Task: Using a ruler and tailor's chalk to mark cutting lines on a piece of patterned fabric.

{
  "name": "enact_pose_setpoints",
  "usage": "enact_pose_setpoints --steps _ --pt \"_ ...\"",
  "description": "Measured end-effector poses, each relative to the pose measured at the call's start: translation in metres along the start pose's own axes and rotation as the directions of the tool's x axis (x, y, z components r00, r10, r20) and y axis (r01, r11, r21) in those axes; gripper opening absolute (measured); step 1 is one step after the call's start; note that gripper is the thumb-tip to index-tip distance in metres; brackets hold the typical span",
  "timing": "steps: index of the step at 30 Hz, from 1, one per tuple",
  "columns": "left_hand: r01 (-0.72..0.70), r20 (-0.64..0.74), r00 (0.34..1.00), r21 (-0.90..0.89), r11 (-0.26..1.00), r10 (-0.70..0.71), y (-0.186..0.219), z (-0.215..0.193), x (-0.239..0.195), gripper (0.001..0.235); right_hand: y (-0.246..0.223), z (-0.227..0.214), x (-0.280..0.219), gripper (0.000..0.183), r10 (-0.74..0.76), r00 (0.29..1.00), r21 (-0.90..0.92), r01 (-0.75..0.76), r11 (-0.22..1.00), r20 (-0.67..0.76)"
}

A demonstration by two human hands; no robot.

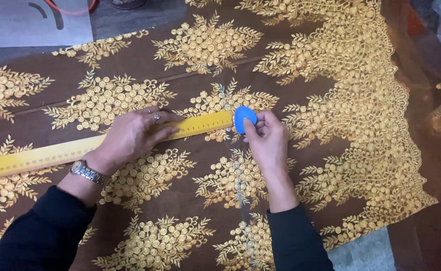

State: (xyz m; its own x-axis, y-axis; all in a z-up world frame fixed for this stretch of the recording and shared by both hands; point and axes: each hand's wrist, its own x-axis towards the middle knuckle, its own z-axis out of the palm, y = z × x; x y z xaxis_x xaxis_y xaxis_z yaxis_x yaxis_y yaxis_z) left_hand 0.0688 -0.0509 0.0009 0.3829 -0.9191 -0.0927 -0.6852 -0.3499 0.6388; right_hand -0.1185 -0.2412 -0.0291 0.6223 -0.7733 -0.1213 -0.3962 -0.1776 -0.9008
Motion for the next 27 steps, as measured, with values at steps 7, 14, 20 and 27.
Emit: enact_pose_setpoints --steps 7,14,20,27 --pt "0.026 0.02 0.999 0.021 0.999 -0.026 0.002 -0.002 0.002 0.024 0.0 0.001 0.004 0.01 -0.026 1.0 -0.088 0.027 0.996 0.011" --pt "0.173 0.162 0.968 0.128 0.976 -0.193 0.019 -0.016 0.01 0.02 0.002 0.005 0.018 0.011 -0.105 0.993 -0.313 0.118 0.942 0.058" --pt "0.228 0.215 0.942 0.157 0.961 -0.258 0.026 -0.025 0.01 0.02 -0.02 -0.015 0.009 0.008 0.103 0.98 -0.45 -0.015 0.893 0.172" --pt "0.205 -0.021 0.978 -0.083 0.975 -0.208 0.003 -0.019 0.007 0.02 -0.022 -0.019 0.015 0.013 0.013 1.0 -0.075 -0.012 0.997 0.01"
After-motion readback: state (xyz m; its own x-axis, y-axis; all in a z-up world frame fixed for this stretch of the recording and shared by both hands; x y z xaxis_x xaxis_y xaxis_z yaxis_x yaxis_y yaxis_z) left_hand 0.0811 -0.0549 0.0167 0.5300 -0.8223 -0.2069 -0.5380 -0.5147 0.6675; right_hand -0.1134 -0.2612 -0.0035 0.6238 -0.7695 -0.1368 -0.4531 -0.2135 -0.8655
